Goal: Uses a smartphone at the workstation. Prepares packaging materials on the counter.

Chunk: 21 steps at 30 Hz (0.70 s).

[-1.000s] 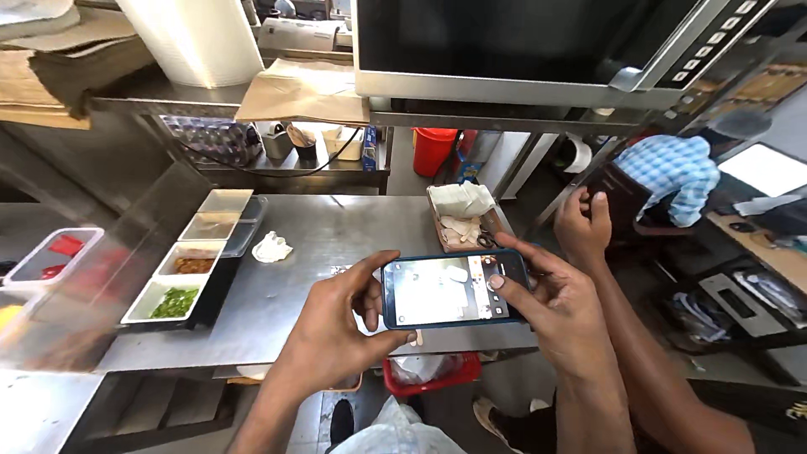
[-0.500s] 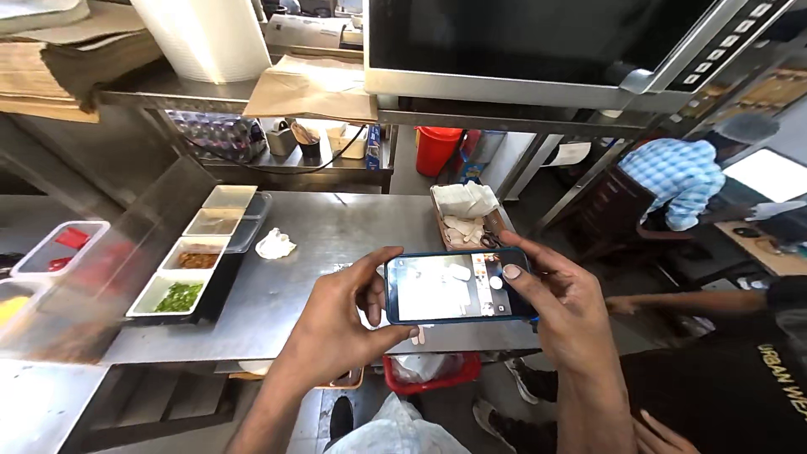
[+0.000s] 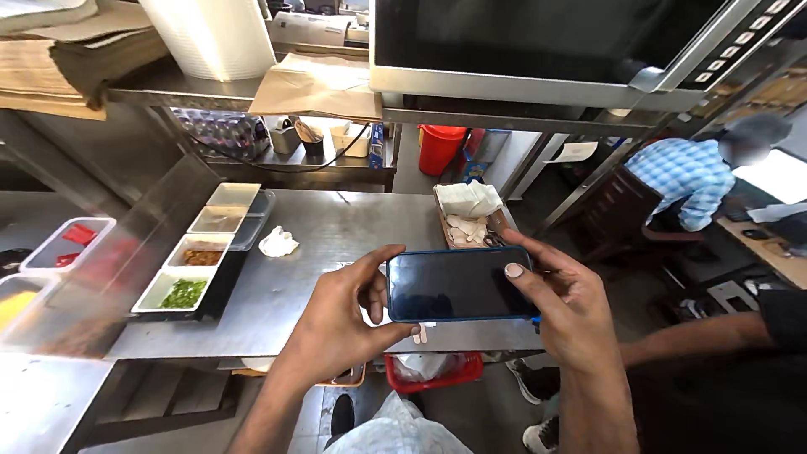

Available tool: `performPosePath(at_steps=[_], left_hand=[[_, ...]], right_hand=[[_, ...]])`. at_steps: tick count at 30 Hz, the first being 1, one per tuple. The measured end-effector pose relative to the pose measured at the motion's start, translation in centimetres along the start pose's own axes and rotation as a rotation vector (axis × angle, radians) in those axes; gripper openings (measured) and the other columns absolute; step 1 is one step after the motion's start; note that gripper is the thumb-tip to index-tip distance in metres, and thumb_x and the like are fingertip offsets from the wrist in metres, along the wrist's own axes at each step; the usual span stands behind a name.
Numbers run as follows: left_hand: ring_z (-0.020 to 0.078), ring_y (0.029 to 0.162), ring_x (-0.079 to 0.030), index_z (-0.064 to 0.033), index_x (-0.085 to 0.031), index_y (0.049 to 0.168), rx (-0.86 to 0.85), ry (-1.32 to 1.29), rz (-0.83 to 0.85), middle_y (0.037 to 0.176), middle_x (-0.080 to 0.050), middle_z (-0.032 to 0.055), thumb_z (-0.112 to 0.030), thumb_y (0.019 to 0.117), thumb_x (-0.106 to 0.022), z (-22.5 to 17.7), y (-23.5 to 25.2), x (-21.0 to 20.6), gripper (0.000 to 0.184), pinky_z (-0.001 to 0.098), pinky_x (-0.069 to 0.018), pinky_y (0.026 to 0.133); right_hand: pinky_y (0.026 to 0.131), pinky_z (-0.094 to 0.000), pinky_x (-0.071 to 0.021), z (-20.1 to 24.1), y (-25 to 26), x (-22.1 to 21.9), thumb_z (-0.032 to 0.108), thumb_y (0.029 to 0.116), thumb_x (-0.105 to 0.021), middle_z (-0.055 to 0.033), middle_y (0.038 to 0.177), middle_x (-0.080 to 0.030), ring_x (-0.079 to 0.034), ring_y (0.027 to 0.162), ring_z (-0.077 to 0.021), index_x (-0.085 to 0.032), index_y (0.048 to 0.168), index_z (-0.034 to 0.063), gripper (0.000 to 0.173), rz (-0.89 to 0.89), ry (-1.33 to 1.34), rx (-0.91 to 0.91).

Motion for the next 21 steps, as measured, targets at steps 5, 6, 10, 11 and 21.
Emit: performPosePath(at_steps=[5,6,10,11,21], left_hand=[[0.0039,0.064,-0.063,-0.0224,-0.053,0.146,-0.045,0.036,0.166,0.08,-0.066,-0.0091,-0.031,0.0721,-0.091,0.7,0.9,0.9,0.084,0.0216,-0.0575,0.059],[0.003,0.064,-0.061,-0.0207,-0.054,0.144,-0.067,0.053,0.288,0.079,-0.066,-0.0087,-0.029,0.0723,-0.091,1.2,1.7,1.5,0.081,0.0211,-0.0562,0.059],[0.0066,0.061,-0.058,-0.0179,-0.059,0.142,-0.013,0.026,0.797,0.074,-0.064,-0.0034,-0.021,0.0734,-0.093,5.5,3.9,1.3,0.077,0.0262,-0.0531,0.058],[0.0082,0.062,-0.059,-0.017,-0.059,0.143,0.025,-0.001,0.85,0.076,-0.065,-0.0011,-0.017,0.074,-0.092,6.7,3.7,1.0,0.077,0.0275,-0.0538,0.059],[0.0355,0.112,-0.068,-0.0235,-0.018,0.162,0.717,-1.307,0.368,0.14,-0.06,0.018,-0.075,0.0997,-0.017,10.8,-7.7,-10.0,0.08,0.0534,-0.0604,0.087]], right_hand=[[0.065,-0.0249,-0.0575,-2.4,-0.5,0.8,0.042,0.0955,-0.066,-0.003,0.097,-0.071,-0.068,0.08,-0.0109,-0.069,0.121,0.0204,0.034,0.186,0.181,-0.222],[0.067,-0.0261,-0.0587,-3.9,-1.0,0.7,0.051,0.0956,-0.064,-0.0025,0.095,-0.071,-0.069,0.08,-0.0099,-0.067,0.117,0.0222,0.035,0.314,0.294,-0.349],[0.094,-0.0442,-0.058,-9.5,-6.1,-2.8,0.062,0.094,-0.06,-0.0113,0.123,-0.069,-0.069,0.109,-0.022,-0.056,0.141,0.0199,0.063,0.721,0.694,-0.722],[0.098,-0.0461,-0.0564,-10.3,-7.4,-3.9,0.06,0.0966,-0.058,-0.0131,0.128,-0.067,-0.067,0.114,-0.024,-0.053,0.145,0.0166,0.065,0.723,0.768,-0.761],[0.087,-0.0453,-0.0591,-13.9,-10.3,-7.9,0.012,0.0869,-0.065,-0.0136,0.125,-0.065,-0.068,0.105,-0.0264,-0.039,0.151,0.0228,0.07,0.285,0.549,-0.735]])
Point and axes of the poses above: each hand's wrist, its own y-axis towards the middle knuckle, its own x-axis out of the back of the hand, z = x × y, the point moved 1 cm from there along y, towards the middle knuckle
